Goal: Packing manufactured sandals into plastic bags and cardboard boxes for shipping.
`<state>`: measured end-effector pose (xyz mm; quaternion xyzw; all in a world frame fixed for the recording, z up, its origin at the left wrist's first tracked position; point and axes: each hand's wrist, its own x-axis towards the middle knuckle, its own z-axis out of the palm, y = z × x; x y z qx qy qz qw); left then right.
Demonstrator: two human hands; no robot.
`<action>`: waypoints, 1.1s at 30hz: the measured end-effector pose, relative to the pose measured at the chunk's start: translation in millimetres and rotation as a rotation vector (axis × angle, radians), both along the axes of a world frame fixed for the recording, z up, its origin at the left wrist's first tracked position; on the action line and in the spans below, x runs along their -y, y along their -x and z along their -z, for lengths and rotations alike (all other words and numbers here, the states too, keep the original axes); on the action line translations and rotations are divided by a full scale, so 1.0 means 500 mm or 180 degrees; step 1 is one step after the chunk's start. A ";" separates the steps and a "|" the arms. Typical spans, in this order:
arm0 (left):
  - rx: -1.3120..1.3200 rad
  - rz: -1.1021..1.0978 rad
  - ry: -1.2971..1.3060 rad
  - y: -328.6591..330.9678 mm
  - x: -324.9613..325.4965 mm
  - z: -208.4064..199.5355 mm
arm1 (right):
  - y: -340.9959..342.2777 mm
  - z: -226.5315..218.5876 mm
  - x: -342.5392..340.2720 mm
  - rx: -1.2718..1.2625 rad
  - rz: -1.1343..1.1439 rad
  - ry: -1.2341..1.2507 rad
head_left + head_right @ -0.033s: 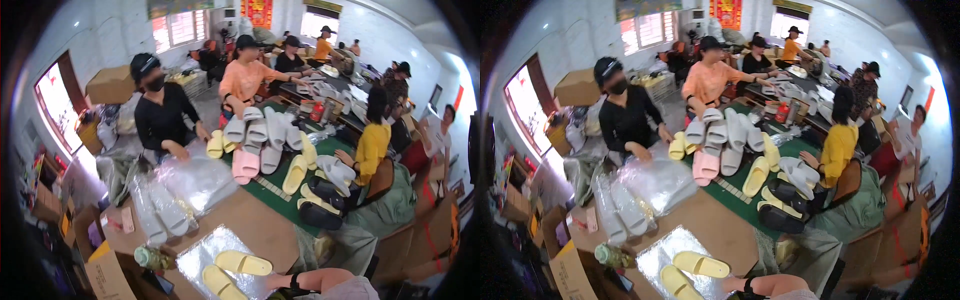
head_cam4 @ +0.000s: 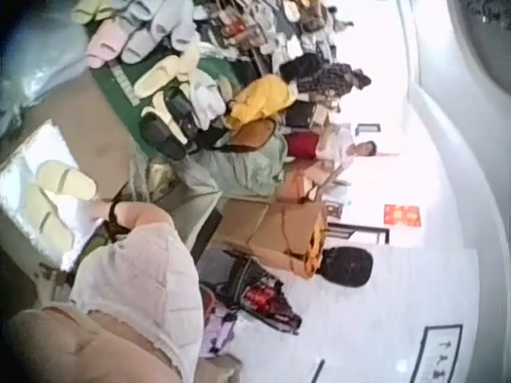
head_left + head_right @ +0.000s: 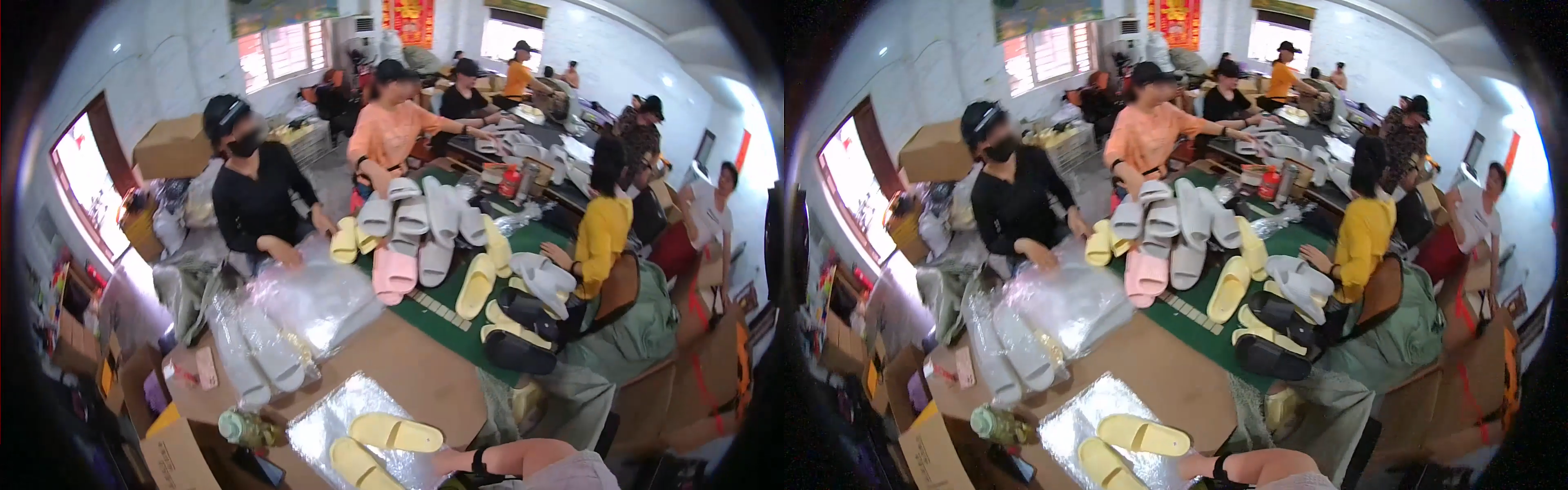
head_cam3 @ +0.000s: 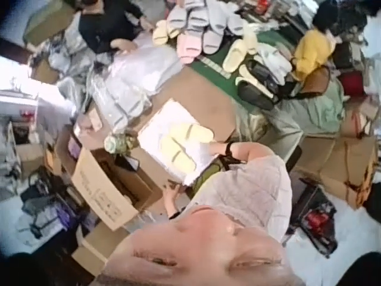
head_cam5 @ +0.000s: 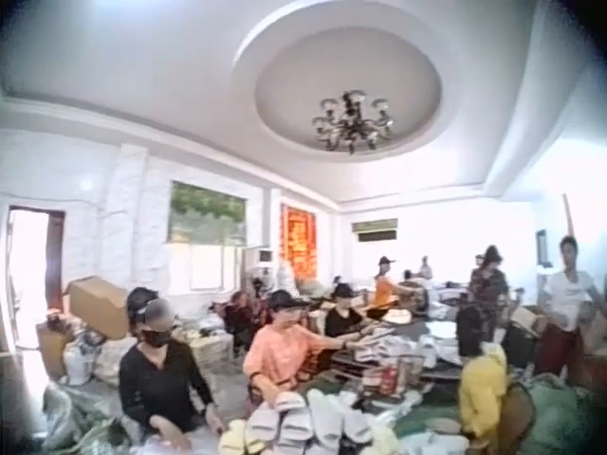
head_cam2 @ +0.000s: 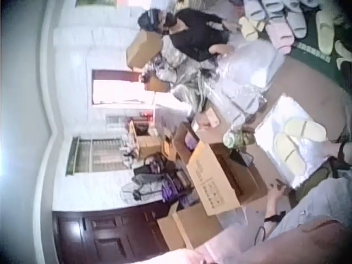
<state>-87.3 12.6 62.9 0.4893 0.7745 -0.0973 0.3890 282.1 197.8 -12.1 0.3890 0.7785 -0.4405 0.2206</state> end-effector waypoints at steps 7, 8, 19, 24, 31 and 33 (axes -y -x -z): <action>0.0362 0.0285 0.0427 0.070 -0.023 0.023 | 0.018 0.130 0.030 0.0111 0.0449 -0.0097; 0.0487 0.0202 0.0327 0.067 -0.027 -0.002 | 0.023 0.152 0.036 -0.0090 0.0408 -0.0147; 0.2603 -0.0245 0.0450 0.167 -0.012 0.030 | 0.052 0.061 0.074 0.0565 0.1249 -0.1143; 0.2647 0.0546 0.0274 0.147 -0.026 -0.034 | 0.061 -0.022 0.115 0.0911 0.2179 -0.0990; 0.2007 0.1800 0.0042 0.184 0.010 -0.056 | 0.188 -0.154 0.461 -0.0532 0.4061 -0.2606; 0.2129 0.1914 0.0050 0.196 0.011 -0.032 | 0.200 -0.196 0.606 -0.0562 0.3834 -0.2879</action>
